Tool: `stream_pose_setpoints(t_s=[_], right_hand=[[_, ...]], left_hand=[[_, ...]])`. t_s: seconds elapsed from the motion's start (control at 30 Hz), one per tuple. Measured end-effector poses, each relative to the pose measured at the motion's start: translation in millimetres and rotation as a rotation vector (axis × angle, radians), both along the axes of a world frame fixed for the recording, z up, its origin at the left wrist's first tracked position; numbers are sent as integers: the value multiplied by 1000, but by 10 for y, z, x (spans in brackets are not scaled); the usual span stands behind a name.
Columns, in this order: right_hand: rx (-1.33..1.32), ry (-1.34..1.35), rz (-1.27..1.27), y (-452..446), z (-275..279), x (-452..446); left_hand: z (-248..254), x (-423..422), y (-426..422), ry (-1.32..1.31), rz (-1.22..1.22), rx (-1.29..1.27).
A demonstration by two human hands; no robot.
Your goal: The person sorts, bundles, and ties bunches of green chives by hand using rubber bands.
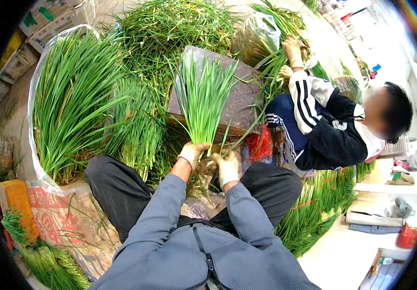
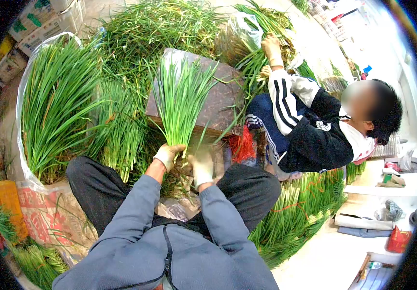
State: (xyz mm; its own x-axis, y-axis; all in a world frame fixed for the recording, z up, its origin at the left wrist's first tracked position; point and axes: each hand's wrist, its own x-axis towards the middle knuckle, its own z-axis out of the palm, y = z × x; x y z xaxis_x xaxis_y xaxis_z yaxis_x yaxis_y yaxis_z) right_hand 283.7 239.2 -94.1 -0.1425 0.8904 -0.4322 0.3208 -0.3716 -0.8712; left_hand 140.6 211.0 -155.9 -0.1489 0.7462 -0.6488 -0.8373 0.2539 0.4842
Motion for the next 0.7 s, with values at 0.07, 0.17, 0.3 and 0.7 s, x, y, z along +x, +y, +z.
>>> stream_pose_setpoints(t_s=[0.07, 0.17, 0.3, 0.7], right_hand=[[-153, -167, 68, -231, 4, 148], [-88, -656, 648, -345, -425, 495], [263, -516, 451, -58, -59, 209], [-184, 135, 71, 421, 28, -265]], left_hand=[[-22, -36, -9, 64, 39, 31], [57, -129, -13, 119, -36, 31], [77, -166, -113, 3, 0, 89], [106, -314, -104, -168, -101, 45]])
